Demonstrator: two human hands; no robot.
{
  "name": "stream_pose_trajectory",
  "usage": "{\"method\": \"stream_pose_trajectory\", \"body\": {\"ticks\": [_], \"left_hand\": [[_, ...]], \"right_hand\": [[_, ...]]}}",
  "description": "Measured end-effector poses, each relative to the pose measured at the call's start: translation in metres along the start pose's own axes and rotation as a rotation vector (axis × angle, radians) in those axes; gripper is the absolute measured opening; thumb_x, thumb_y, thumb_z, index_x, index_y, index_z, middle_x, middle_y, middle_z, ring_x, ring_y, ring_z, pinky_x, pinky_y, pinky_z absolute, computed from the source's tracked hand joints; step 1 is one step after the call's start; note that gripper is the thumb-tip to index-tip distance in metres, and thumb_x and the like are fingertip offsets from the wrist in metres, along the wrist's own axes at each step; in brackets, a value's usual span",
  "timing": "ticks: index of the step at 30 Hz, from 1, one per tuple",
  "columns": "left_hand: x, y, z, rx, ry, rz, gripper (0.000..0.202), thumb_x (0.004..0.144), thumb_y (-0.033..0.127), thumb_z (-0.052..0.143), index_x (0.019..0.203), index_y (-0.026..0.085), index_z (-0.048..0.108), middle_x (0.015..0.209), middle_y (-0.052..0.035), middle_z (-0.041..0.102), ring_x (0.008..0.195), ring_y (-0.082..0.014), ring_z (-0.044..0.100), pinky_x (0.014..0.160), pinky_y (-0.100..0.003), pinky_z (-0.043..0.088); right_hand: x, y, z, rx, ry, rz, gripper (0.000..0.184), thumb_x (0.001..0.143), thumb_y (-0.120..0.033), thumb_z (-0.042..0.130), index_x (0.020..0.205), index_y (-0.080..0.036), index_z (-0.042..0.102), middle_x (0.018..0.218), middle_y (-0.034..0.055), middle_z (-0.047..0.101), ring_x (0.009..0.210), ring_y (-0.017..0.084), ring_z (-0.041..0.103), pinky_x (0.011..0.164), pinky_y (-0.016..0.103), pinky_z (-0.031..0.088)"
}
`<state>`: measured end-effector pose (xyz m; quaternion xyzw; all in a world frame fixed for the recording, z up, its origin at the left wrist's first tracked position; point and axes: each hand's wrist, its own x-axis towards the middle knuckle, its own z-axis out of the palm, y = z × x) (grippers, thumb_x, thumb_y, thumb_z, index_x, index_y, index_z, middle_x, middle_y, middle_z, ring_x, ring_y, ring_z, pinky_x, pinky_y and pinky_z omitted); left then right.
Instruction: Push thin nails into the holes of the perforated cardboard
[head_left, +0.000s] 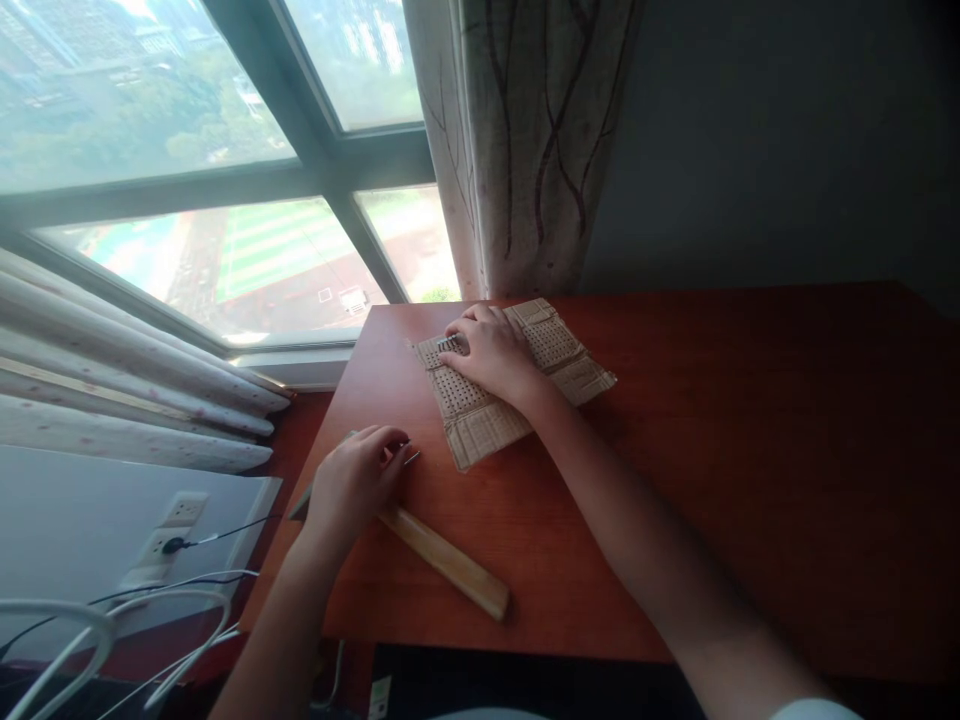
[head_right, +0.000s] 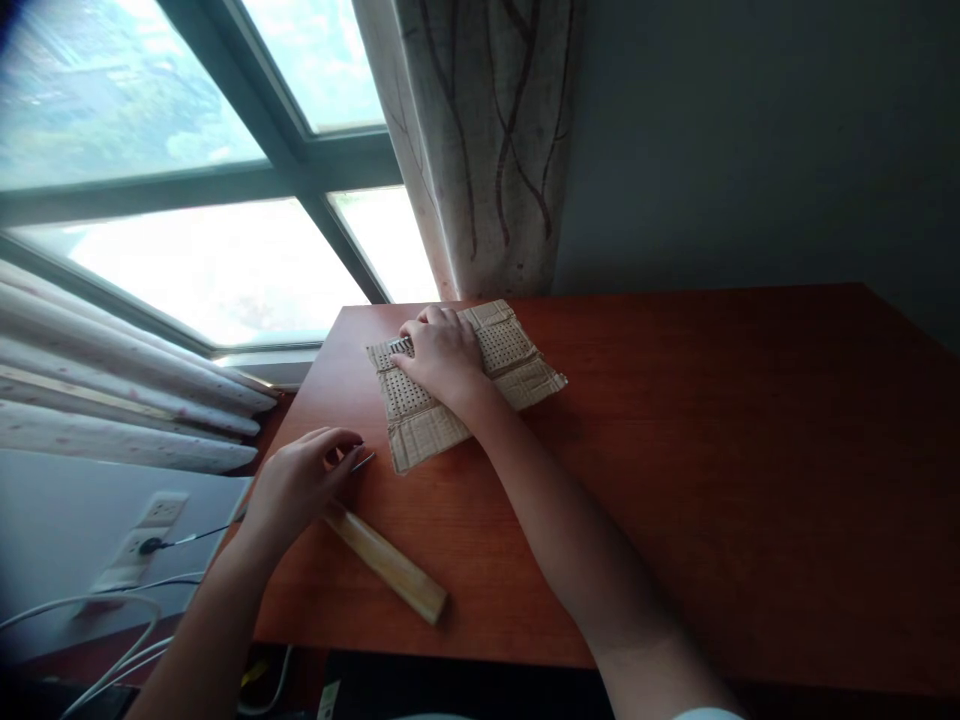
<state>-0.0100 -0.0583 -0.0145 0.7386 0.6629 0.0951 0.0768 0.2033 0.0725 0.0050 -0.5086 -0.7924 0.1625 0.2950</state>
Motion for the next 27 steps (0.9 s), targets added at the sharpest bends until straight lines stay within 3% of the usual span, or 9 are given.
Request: {"method": "stream_pose_trajectory", "body": {"ticks": [3, 7, 15, 27], "left_hand": [[-0.002, -0.001, 0.001, -0.002, 0.019, -0.034, 0.026, 0.094, 0.043, 0.056, 0.091, 0.021, 0.07, 0.089, -0.0041, 0.072, 0.072, -0.0189, 0.064, 0.065, -0.03, 0.041], [0.007, -0.001, -0.003, -0.104, 0.173, -0.017, 0.022, 0.093, 0.039, 0.057, 0.091, 0.021, 0.071, 0.085, -0.0019, 0.069, 0.067, -0.0148, 0.061, 0.064, -0.027, 0.043], [0.06, 0.023, -0.017, -0.364, 0.451, 0.01, 0.02, 0.087, 0.035, 0.065, 0.096, 0.02, 0.075, 0.083, -0.001, 0.07, 0.064, -0.0121, 0.059, 0.063, -0.025, 0.046], [0.112, 0.04, -0.012, -0.271, 0.375, 0.133, 0.014, 0.085, 0.024, 0.063, 0.085, 0.019, 0.076, 0.077, -0.0031, 0.068, 0.066, -0.0152, 0.056, 0.062, -0.028, 0.041]], "right_hand": [[0.0, 0.001, 0.001, 0.005, -0.002, 0.001, 0.03, 0.085, -0.04, 0.076, 0.109, -0.023, 0.074, 0.117, 0.0073, 0.066, 0.115, 0.027, 0.055, 0.1, 0.042, 0.041], [0.0, 0.001, 0.001, 0.006, 0.008, -0.007, 0.03, 0.084, -0.04, 0.076, 0.109, -0.023, 0.075, 0.117, 0.0072, 0.066, 0.115, 0.027, 0.055, 0.1, 0.041, 0.041], [0.0, 0.001, 0.001, 0.001, 0.005, -0.007, 0.03, 0.085, -0.041, 0.075, 0.109, -0.023, 0.075, 0.117, 0.0071, 0.066, 0.114, 0.028, 0.056, 0.099, 0.042, 0.041], [-0.001, 0.001, -0.001, -0.004, 0.0, -0.013, 0.028, 0.088, -0.042, 0.071, 0.108, -0.024, 0.075, 0.118, 0.0078, 0.065, 0.114, 0.028, 0.055, 0.098, 0.043, 0.041]]}}
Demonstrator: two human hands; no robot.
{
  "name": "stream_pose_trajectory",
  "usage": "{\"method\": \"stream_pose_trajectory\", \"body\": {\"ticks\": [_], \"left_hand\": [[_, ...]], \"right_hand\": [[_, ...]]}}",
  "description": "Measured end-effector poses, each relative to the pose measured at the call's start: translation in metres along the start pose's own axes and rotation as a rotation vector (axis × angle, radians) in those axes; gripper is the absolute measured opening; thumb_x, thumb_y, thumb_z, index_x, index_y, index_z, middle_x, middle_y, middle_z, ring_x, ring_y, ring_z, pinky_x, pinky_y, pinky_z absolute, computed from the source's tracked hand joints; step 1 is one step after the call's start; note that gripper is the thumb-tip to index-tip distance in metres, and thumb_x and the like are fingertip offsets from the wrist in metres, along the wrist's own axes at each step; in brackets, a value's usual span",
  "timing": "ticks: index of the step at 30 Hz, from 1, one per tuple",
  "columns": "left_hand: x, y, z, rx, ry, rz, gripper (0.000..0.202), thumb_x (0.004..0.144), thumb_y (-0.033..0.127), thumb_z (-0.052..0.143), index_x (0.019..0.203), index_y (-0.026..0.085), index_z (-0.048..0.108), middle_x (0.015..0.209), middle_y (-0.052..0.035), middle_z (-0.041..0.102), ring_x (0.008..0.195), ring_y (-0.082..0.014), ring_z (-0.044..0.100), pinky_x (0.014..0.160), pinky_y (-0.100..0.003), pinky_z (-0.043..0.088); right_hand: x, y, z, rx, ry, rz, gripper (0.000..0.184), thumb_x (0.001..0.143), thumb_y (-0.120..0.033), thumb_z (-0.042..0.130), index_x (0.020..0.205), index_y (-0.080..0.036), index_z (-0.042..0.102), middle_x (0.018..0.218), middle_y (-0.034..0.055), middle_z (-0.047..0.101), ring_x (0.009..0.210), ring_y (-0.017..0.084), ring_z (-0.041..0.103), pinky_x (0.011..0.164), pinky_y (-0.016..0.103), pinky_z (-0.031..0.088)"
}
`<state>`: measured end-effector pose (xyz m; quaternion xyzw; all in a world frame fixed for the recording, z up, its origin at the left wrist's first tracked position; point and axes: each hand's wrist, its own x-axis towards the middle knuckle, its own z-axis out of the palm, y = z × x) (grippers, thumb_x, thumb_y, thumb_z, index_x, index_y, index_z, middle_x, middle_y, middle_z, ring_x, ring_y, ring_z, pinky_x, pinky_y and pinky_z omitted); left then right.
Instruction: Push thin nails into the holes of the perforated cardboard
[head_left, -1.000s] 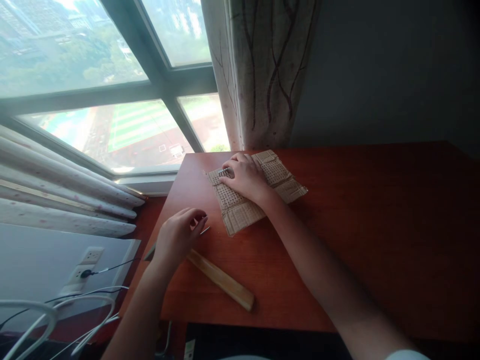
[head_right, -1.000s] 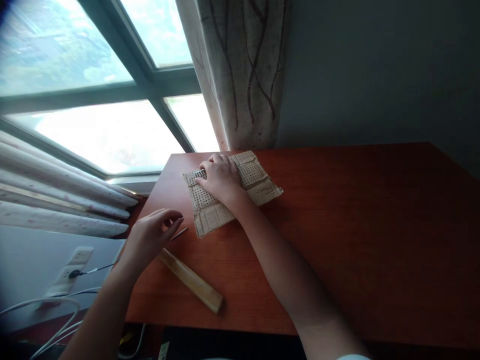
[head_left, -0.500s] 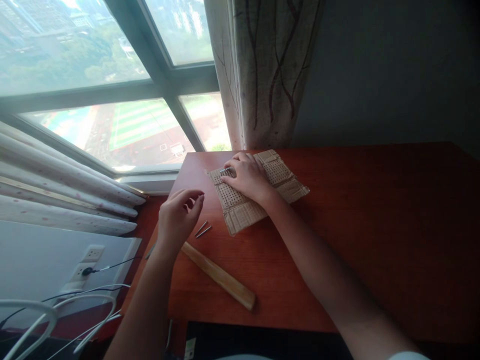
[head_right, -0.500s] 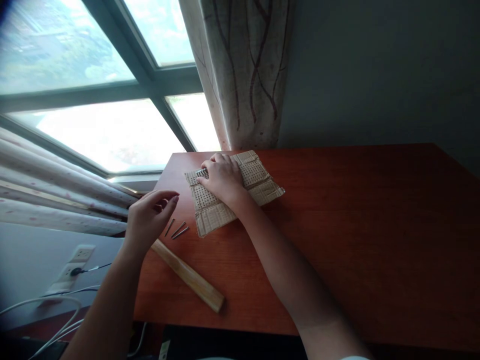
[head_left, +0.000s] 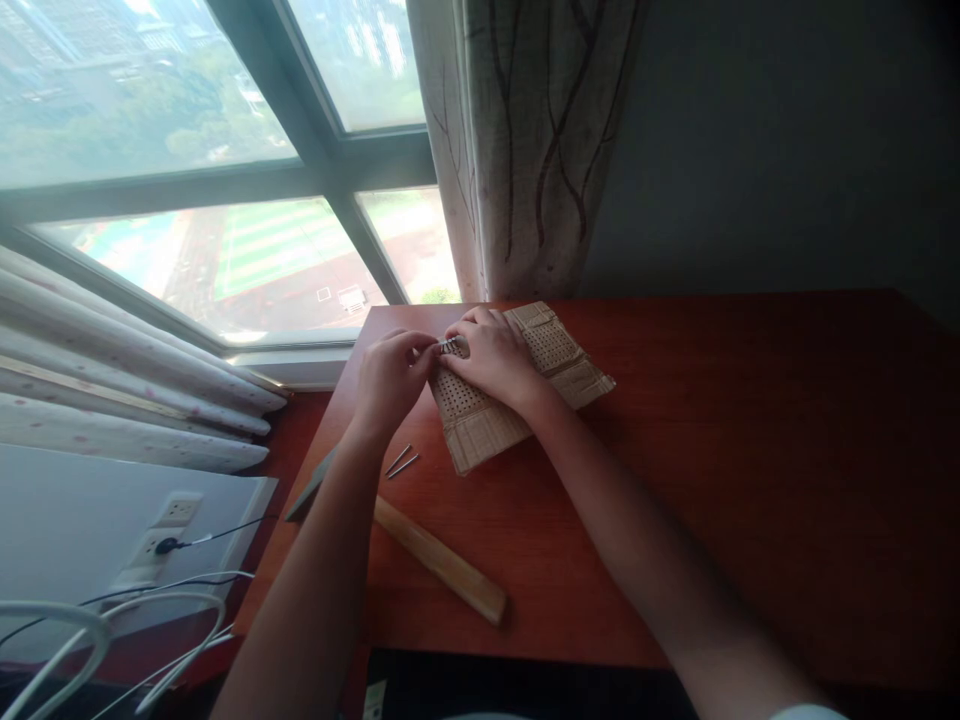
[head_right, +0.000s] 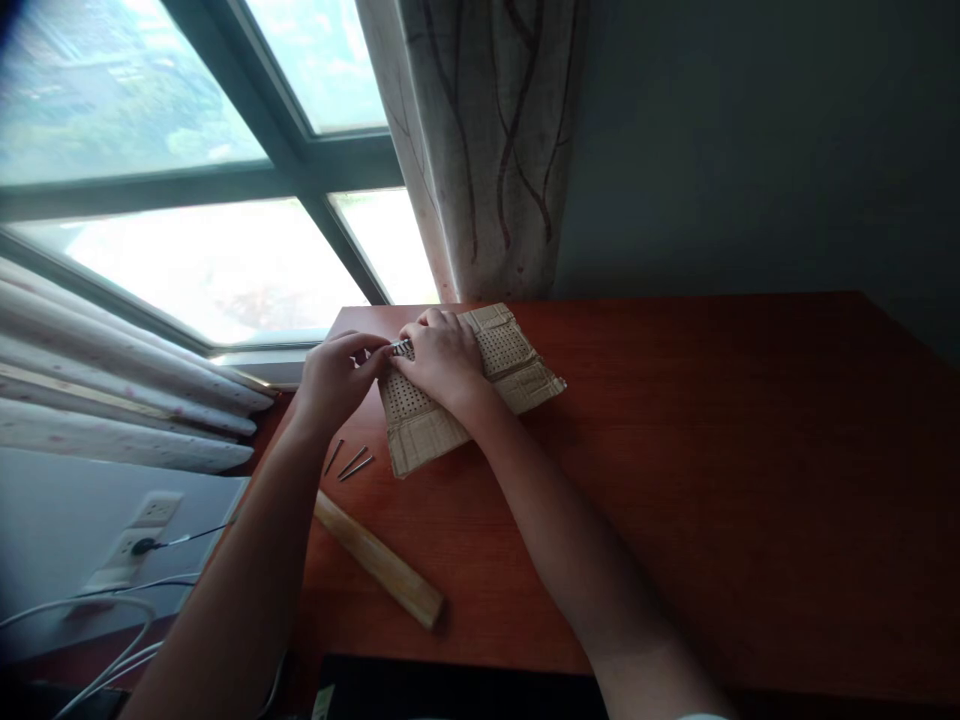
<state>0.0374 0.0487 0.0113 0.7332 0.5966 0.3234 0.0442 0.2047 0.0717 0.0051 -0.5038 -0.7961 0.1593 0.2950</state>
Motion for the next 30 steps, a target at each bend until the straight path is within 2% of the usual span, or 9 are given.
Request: {"method": "stream_pose_trajectory", "body": {"ticks": [4, 6, 8, 10, 13, 16, 19, 25, 30], "left_hand": [[0.005, 0.007, -0.003, -0.097, 0.216, -0.008, 0.014, 0.088, 0.024, 0.061, 0.085, 0.018, 0.073, 0.08, -0.0034, 0.067, 0.067, -0.0139, 0.057, 0.061, -0.027, 0.043], [0.005, 0.013, -0.013, -0.148, 0.34, -0.051, 0.014, 0.09, 0.029, 0.061, 0.088, 0.019, 0.072, 0.083, -0.0033, 0.067, 0.069, -0.0135, 0.058, 0.061, -0.025, 0.044], [-0.001, 0.017, -0.028, -0.14, 0.389, -0.083, 0.016, 0.091, 0.033, 0.062, 0.091, 0.02, 0.071, 0.086, -0.0026, 0.067, 0.071, -0.0133, 0.059, 0.061, -0.025, 0.045], [-0.012, 0.016, -0.044, -0.046, 0.313, -0.071, 0.016, 0.09, 0.034, 0.062, 0.091, 0.021, 0.071, 0.085, -0.0016, 0.067, 0.069, -0.0131, 0.058, 0.063, -0.025, 0.045], [-0.037, 0.001, -0.059, 0.166, 0.021, -0.022, 0.016, 0.088, 0.035, 0.062, 0.084, 0.021, 0.071, 0.079, -0.0009, 0.065, 0.065, -0.0141, 0.058, 0.063, -0.028, 0.043], [-0.064, -0.019, -0.062, 0.272, -0.24, -0.07, 0.021, 0.089, 0.037, 0.056, 0.085, 0.022, 0.071, 0.084, -0.0036, 0.068, 0.07, -0.018, 0.062, 0.064, -0.03, 0.042], [-0.083, -0.034, -0.056, 0.326, -0.362, -0.128, 0.024, 0.088, 0.038, 0.053, 0.081, 0.022, 0.07, 0.087, -0.0052, 0.07, 0.073, -0.0204, 0.064, 0.062, -0.03, 0.041], [-0.094, -0.035, -0.047, 0.285, -0.459, -0.118, 0.025, 0.087, 0.039, 0.053, 0.078, 0.023, 0.071, 0.083, -0.0045, 0.071, 0.072, -0.0205, 0.064, 0.061, -0.029, 0.04], [-0.086, -0.032, -0.047, 0.257, -0.363, -0.112, 0.025, 0.088, 0.04, 0.056, 0.077, 0.023, 0.071, 0.08, -0.0034, 0.069, 0.069, -0.019, 0.061, 0.062, -0.029, 0.038]], "right_hand": [[0.0, 0.001, 0.001, 0.005, 0.013, 0.0, 0.03, 0.085, -0.042, 0.075, 0.108, -0.024, 0.075, 0.117, 0.0067, 0.066, 0.115, 0.028, 0.055, 0.098, 0.043, 0.041], [0.0, 0.001, 0.001, 0.004, 0.017, 0.0, 0.03, 0.084, -0.042, 0.076, 0.108, -0.024, 0.075, 0.116, 0.0064, 0.066, 0.114, 0.028, 0.055, 0.098, 0.043, 0.041], [0.0, 0.001, 0.001, 0.004, 0.017, 0.0, 0.029, 0.084, -0.041, 0.076, 0.107, -0.024, 0.075, 0.116, 0.0063, 0.066, 0.114, 0.027, 0.055, 0.098, 0.042, 0.041], [0.0, 0.001, 0.001, 0.003, 0.012, 0.002, 0.029, 0.084, -0.041, 0.076, 0.108, -0.024, 0.075, 0.116, 0.0063, 0.066, 0.114, 0.027, 0.055, 0.098, 0.042, 0.041], [0.0, 0.001, 0.001, -0.001, 0.012, 0.002, 0.028, 0.084, -0.041, 0.076, 0.107, -0.024, 0.075, 0.116, 0.0064, 0.066, 0.114, 0.027, 0.055, 0.097, 0.041, 0.041], [0.001, 0.001, 0.0, 0.0, 0.011, -0.001, 0.029, 0.085, -0.042, 0.075, 0.107, -0.024, 0.075, 0.117, 0.0066, 0.066, 0.114, 0.027, 0.056, 0.097, 0.041, 0.041], [0.001, 0.0, 0.0, 0.001, 0.006, 0.004, 0.029, 0.085, -0.041, 0.075, 0.108, -0.024, 0.074, 0.118, 0.0066, 0.066, 0.114, 0.027, 0.055, 0.098, 0.042, 0.041], [0.001, 0.001, 0.001, -0.005, 0.009, 0.0, 0.029, 0.084, -0.041, 0.075, 0.108, -0.024, 0.074, 0.117, 0.0068, 0.066, 0.114, 0.027, 0.055, 0.099, 0.042, 0.041], [0.001, 0.001, 0.001, 0.001, 0.012, -0.001, 0.03, 0.084, -0.041, 0.076, 0.109, -0.023, 0.075, 0.117, 0.007, 0.066, 0.113, 0.028, 0.056, 0.098, 0.043, 0.042]]}}
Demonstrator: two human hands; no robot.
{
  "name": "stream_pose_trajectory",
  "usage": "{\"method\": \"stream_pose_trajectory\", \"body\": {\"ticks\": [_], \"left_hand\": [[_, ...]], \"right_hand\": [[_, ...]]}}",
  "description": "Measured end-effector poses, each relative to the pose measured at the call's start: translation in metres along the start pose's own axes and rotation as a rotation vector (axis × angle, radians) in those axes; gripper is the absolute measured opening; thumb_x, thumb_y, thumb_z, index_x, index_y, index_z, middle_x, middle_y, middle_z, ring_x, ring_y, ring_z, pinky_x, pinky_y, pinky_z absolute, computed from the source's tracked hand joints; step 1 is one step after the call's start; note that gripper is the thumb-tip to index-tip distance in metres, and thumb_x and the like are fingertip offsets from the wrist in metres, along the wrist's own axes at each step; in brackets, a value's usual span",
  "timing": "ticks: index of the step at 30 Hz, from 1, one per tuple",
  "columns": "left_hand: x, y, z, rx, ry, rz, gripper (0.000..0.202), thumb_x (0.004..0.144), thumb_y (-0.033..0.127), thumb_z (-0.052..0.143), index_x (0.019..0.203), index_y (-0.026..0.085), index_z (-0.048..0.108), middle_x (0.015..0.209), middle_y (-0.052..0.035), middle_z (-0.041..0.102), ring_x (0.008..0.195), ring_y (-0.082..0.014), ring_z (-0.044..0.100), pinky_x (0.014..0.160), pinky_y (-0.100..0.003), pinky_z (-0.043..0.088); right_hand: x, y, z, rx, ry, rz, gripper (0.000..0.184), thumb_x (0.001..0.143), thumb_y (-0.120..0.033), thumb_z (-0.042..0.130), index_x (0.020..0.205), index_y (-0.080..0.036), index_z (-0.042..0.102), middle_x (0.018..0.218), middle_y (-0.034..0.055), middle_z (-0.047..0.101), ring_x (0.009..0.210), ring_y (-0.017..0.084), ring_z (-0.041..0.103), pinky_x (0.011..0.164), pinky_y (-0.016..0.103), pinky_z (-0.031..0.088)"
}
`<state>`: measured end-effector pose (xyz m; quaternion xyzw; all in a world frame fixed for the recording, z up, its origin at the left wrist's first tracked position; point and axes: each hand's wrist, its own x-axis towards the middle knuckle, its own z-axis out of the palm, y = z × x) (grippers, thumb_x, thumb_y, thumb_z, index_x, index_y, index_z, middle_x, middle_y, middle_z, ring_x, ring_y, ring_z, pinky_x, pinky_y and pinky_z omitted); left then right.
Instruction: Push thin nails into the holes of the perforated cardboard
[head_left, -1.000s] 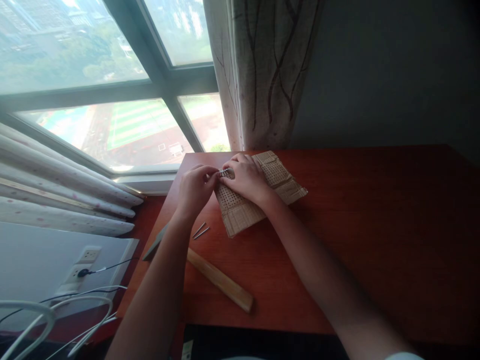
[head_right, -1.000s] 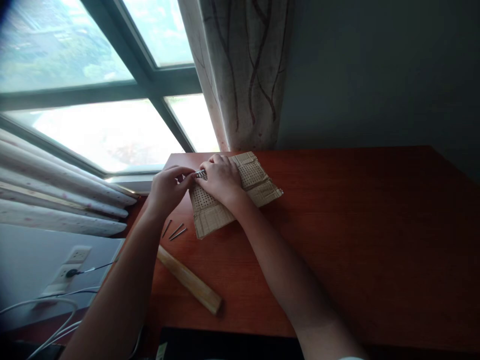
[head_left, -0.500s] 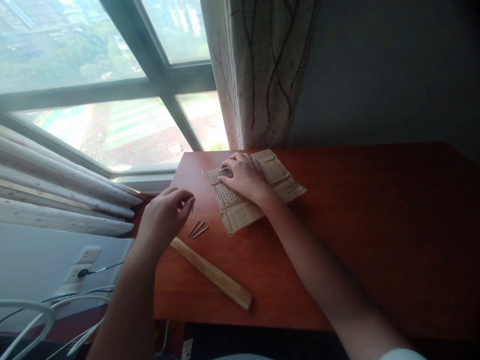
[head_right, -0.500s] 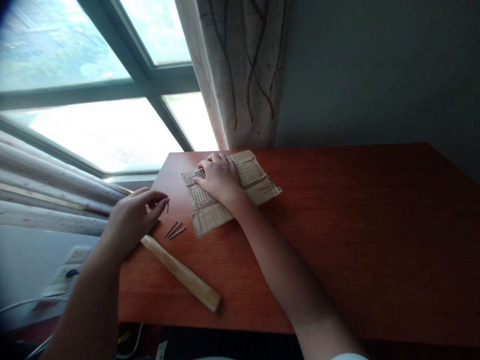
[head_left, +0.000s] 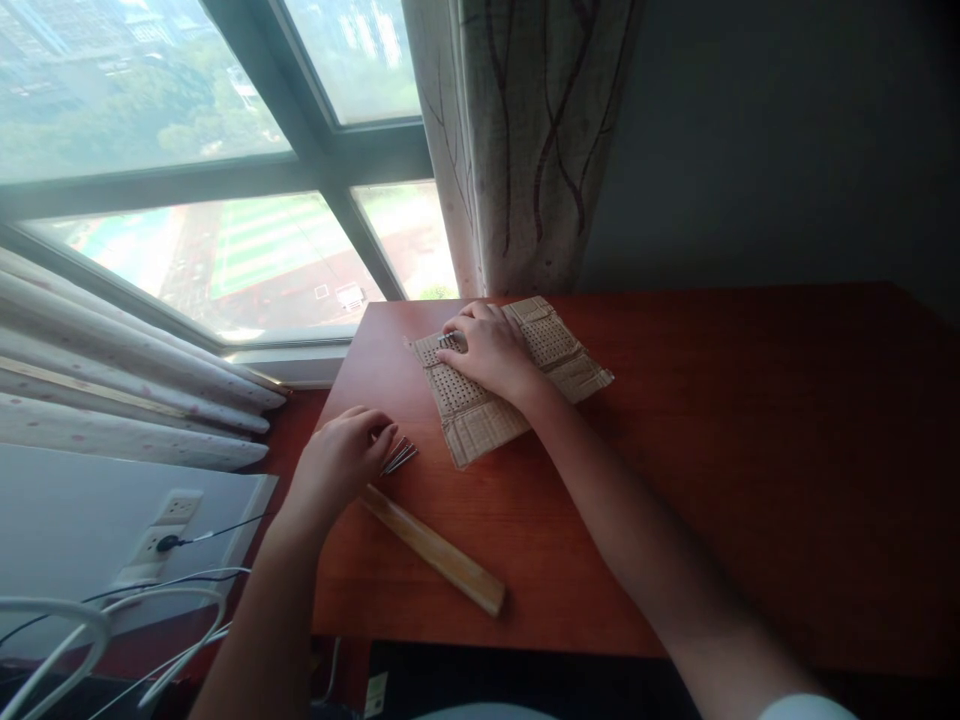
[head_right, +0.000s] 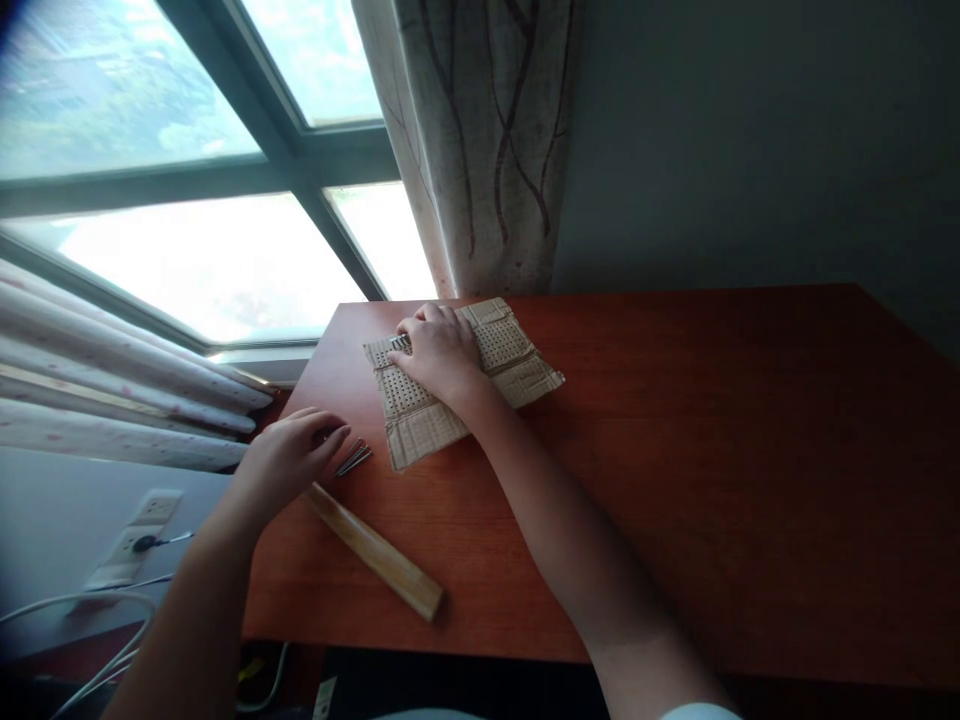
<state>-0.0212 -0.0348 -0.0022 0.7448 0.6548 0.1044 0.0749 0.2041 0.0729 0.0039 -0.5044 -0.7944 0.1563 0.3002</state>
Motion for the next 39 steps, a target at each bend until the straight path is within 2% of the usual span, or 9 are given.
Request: {"method": "stream_pose_trajectory", "body": {"ticks": [9, 16, 22, 24, 28, 30, 32, 34, 39], "left_hand": [[0.04, 0.031, -0.011, -0.342, 0.375, -0.019, 0.023, 0.086, 0.038, 0.065, 0.098, 0.021, 0.075, 0.083, -0.002, 0.07, 0.066, -0.0135, 0.06, 0.065, -0.026, 0.047], [0.077, 0.045, -0.004, -0.362, 0.352, 0.043, 0.02, 0.083, 0.029, 0.064, 0.094, 0.02, 0.078, 0.084, -0.0037, 0.074, 0.069, -0.0147, 0.06, 0.062, -0.026, 0.044], [0.09, 0.053, -0.005, -0.29, 0.285, 0.112, 0.016, 0.082, 0.029, 0.064, 0.08, 0.019, 0.077, 0.083, -0.0047, 0.073, 0.067, -0.0154, 0.058, 0.063, -0.029, 0.042], [0.093, 0.053, -0.003, -0.307, 0.318, 0.122, 0.016, 0.082, 0.028, 0.064, 0.077, 0.019, 0.076, 0.082, -0.0044, 0.071, 0.066, -0.0147, 0.057, 0.063, -0.028, 0.042], [0.098, 0.055, -0.007, -0.501, 0.567, 0.036, 0.014, 0.086, 0.029, 0.064, 0.085, 0.018, 0.072, 0.084, -0.0036, 0.07, 0.067, -0.0127, 0.057, 0.061, -0.026, 0.044], [0.097, 0.056, -0.016, -0.605, 0.7, -0.033, 0.015, 0.088, 0.032, 0.064, 0.092, 0.019, 0.07, 0.086, -0.0032, 0.07, 0.069, -0.0124, 0.06, 0.061, -0.025, 0.046], [0.09, 0.054, -0.028, -0.646, 0.755, -0.046, 0.017, 0.089, 0.035, 0.064, 0.095, 0.019, 0.068, 0.088, -0.0031, 0.07, 0.072, -0.0125, 0.062, 0.062, -0.024, 0.048], [0.077, 0.048, -0.036, -0.612, 0.72, -0.017, 0.019, 0.089, 0.037, 0.065, 0.094, 0.019, 0.068, 0.089, -0.0032, 0.071, 0.074, -0.0131, 0.064, 0.065, -0.024, 0.049], [0.031, 0.015, -0.027, -0.236, 0.389, -0.035, 0.017, 0.086, 0.038, 0.065, 0.088, 0.023, 0.072, 0.076, 0.0008, 0.071, 0.062, -0.0131, 0.059, 0.064, -0.026, 0.046]], "right_hand": [[0.0, -0.002, -0.003, 0.012, -0.024, 0.015, 0.029, 0.085, -0.04, 0.076, 0.108, -0.024, 0.074, 0.118, 0.007, 0.066, 0.116, 0.027, 0.055, 0.099, 0.042, 0.041], [-0.001, -0.001, -0.003, 0.012, -0.023, 0.006, 0.028, 0.087, -0.04, 0.071, 0.11, -0.023, 0.074, 0.119, 0.0078, 0.066, 0.116, 0.027, 0.055, 0.099, 0.042, 0.042], [0.0, -0.002, -0.005, 0.021, -0.046, 0.022, 0.027, 0.087, -0.037, 0.068, 0.11, -0.024, 0.075, 0.121, 0.0083, 0.065, 0.118, 0.028, 0.054, 0.103, 0.044, 0.041], [0.0, -0.002, -0.005, 0.021, -0.049, 0.022, 0.028, 0.086, -0.036, 0.068, 0.111, -0.024, 0.075, 0.122, 0.008, 0.065, 0.118, 0.029, 0.054, 0.104, 0.044, 0.04], [0.001, -0.001, -0.003, 0.017, -0.046, 0.026, 0.029, 0.085, -0.037, 0.07, 0.112, -0.025, 0.074, 0.122, 0.0072, 0.065, 0.118, 0.027, 0.053, 0.104, 0.044, 0.04], [0.001, -0.001, -0.003, 0.019, -0.044, 0.025, 0.028, 0.085, -0.036, 0.07, 0.111, -0.025, 0.074, 0.123, 0.0071, 0.065, 0.118, 0.027, 0.054, 0.104, 0.043, 0.04], [0.001, -0.001, -0.003, 0.024, -0.044, 0.024, 0.028, 0.085, -0.035, 0.07, 0.111, -0.025, 0.074, 0.123, 0.0072, 0.065, 0.117, 0.026, 0.054, 0.104, 0.043, 0.04], [0.001, 0.0, -0.003, 0.027, -0.045, 0.028, 0.027, 0.085, -0.035, 0.071, 0.11, -0.025, 0.074, 0.122, 0.0072, 0.065, 0.117, 0.026, 0.054, 0.103, 0.043, 0.041], [0.002, 0.001, -0.001, 0.034, -0.039, 0.024, 0.029, 0.084, -0.035, 0.07, 0.111, -0.024, 0.074, 0.122, 0.0069, 0.066, 0.118, 0.027, 0.054, 0.104, 0.043, 0.04]]}}
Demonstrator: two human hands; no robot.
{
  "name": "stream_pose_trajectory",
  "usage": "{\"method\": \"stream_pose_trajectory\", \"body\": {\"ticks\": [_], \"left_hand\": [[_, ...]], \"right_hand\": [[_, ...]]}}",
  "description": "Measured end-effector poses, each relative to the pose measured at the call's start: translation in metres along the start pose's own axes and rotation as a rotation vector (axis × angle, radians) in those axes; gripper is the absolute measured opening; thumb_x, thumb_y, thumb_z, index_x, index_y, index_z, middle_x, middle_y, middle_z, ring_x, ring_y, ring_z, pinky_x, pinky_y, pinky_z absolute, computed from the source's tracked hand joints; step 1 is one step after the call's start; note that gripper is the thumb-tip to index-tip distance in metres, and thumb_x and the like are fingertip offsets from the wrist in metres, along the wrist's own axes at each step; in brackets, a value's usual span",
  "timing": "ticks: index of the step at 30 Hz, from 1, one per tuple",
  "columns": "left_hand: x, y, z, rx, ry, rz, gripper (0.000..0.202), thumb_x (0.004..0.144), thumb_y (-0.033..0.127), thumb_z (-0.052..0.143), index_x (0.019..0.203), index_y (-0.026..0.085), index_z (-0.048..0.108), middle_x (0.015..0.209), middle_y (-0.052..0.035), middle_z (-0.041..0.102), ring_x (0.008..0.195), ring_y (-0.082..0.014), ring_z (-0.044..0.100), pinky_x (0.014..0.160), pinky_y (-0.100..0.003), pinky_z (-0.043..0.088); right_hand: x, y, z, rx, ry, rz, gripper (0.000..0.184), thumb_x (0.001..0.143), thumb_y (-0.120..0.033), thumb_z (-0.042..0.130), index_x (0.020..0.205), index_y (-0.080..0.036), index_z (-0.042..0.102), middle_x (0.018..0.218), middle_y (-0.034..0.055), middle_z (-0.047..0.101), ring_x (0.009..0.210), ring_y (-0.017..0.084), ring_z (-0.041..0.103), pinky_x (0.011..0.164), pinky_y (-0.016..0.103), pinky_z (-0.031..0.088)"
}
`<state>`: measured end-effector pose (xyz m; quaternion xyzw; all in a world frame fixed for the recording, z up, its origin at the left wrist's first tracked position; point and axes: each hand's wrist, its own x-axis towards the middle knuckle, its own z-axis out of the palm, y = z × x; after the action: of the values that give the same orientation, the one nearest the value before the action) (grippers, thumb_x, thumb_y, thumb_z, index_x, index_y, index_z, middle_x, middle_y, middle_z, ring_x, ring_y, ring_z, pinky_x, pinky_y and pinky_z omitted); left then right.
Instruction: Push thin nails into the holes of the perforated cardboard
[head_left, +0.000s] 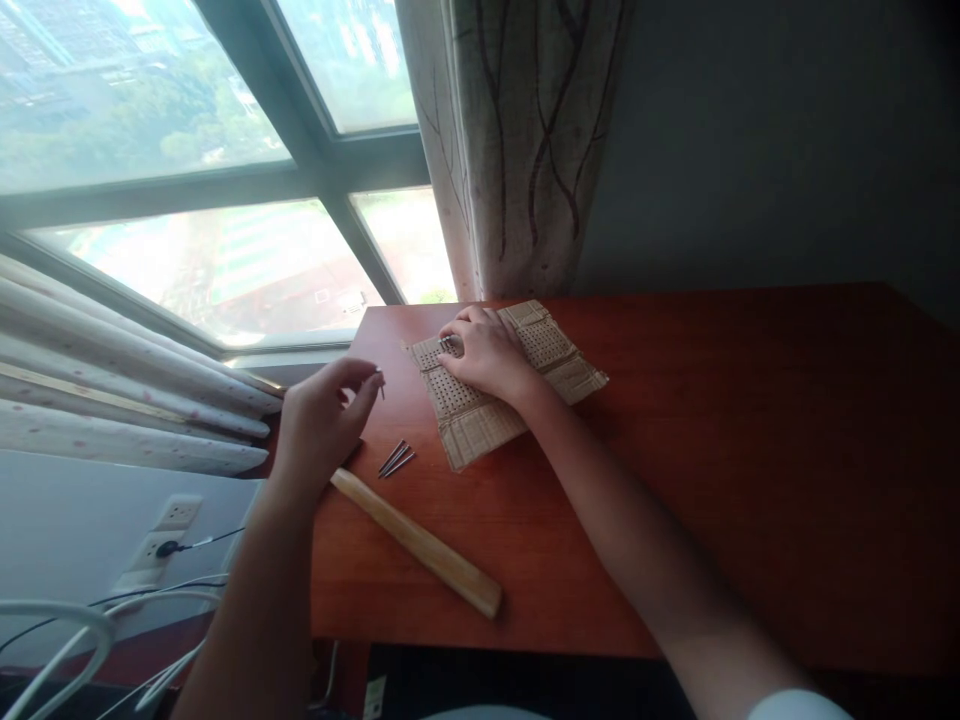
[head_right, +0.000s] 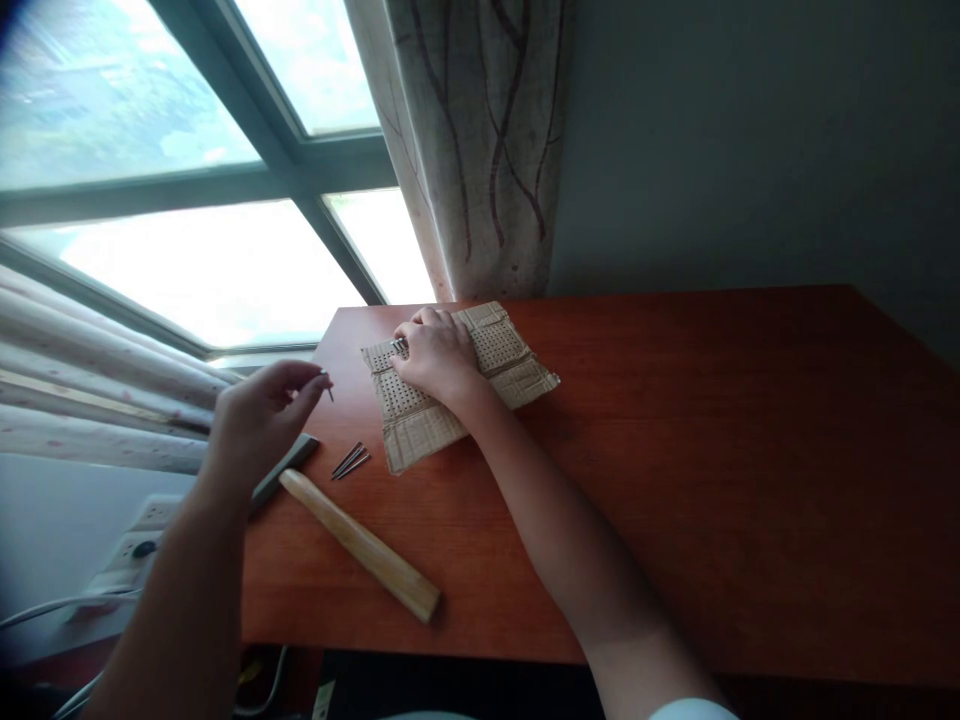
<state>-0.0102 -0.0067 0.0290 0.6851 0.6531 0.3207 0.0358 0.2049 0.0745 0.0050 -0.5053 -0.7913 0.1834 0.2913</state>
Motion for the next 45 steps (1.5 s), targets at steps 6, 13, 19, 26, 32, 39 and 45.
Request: {"method": "stream_pose_trajectory", "body": {"ticks": [6, 13, 19, 26, 32, 39, 45], "left_hand": [[-0.046, -0.024, 0.01, 0.241, -0.35, 0.011, 0.019, 0.089, 0.039, 0.057, 0.086, 0.024, 0.07, 0.081, -0.0025, 0.073, 0.072, -0.0205, 0.066, 0.062, -0.029, 0.041], [-0.059, -0.024, 0.018, 0.278, -0.367, 0.054, 0.023, 0.095, 0.039, 0.052, 0.088, 0.023, 0.067, 0.086, -0.0053, 0.073, 0.078, -0.0222, 0.067, 0.069, -0.031, 0.043], [-0.039, -0.014, 0.017, 0.089, -0.1, -0.022, 0.021, 0.09, 0.034, 0.059, 0.097, 0.021, 0.073, 0.084, -0.0022, 0.072, 0.067, -0.0158, 0.062, 0.065, -0.027, 0.045], [0.003, 0.022, 0.03, -0.126, 0.027, 0.03, 0.02, 0.088, 0.034, 0.064, 0.099, 0.02, 0.075, 0.081, -0.001, 0.071, 0.067, -0.0134, 0.06, 0.064, -0.026, 0.046], [0.035, 0.034, 0.052, -0.107, -0.04, 0.124, 0.016, 0.085, 0.028, 0.065, 0.093, 0.018, 0.075, 0.088, -0.0039, 0.071, 0.07, -0.0146, 0.061, 0.066, -0.029, 0.045], [0.051, 0.038, 0.061, -0.186, 0.145, 0.151, 0.01, 0.087, 0.024, 0.064, 0.083, 0.018, 0.072, 0.08, -0.0023, 0.067, 0.069, -0.0135, 0.058, 0.062, -0.027, 0.043], [0.048, 0.051, 0.027, -0.433, 0.398, 0.069, 0.007, 0.091, 0.028, 0.065, 0.092, 0.021, 0.068, 0.088, -0.0022, 0.07, 0.076, -0.0134, 0.065, 0.065, -0.027, 0.05]], "right_hand": [[0.0, 0.0, -0.001, -0.011, 0.0, 0.003, 0.029, 0.085, -0.035, 0.07, 0.111, -0.025, 0.075, 0.124, 0.0072, 0.066, 0.118, 0.028, 0.055, 0.103, 0.044, 0.041], [-0.001, -0.001, -0.003, -0.011, -0.015, 0.005, 0.029, 0.085, -0.034, 0.07, 0.112, -0.024, 0.074, 0.124, 0.0075, 0.066, 0.119, 0.028, 0.054, 0.104, 0.044, 0.04], [0.0, -0.002, -0.003, -0.006, -0.016, 0.005, 0.03, 0.085, -0.035, 0.071, 0.112, -0.023, 0.075, 0.123, 0.0076, 0.066, 0.119, 0.028, 0.054, 0.103, 0.044, 0.041], [0.0, -0.001, -0.003, -0.003, -0.021, -0.001, 0.03, 0.085, -0.034, 0.07, 0.113, -0.023, 0.075, 0.123, 0.008, 0.065, 0.119, 0.028, 0.054, 0.104, 0.044, 0.041], [0.0, 0.0, -0.004, -0.002, -0.023, -0.02, 0.03, 0.088, -0.037, 0.065, 0.112, -0.023, 0.075, 0.123, 0.0088, 0.065, 0.118, 0.029, 0.054, 0.103, 0.045, 0.042], [0.0, 0.0, -0.003, 0.0, -0.025, -0.001, 0.032, 0.086, -0.035, 0.066, 0.115, -0.024, 0.074, 0.124, 0.0076, 0.065, 0.119, 0.029, 0.053, 0.104, 0.045, 0.041], [0.0, 0.0, -0.002, 0.005, -0.022, 0.0, 0.03, 0.085, -0.032, 0.068, 0.112, -0.023, 0.074, 0.124, 0.0076, 0.065, 0.118, 0.027, 0.054, 0.105, 0.043, 0.04]]}}
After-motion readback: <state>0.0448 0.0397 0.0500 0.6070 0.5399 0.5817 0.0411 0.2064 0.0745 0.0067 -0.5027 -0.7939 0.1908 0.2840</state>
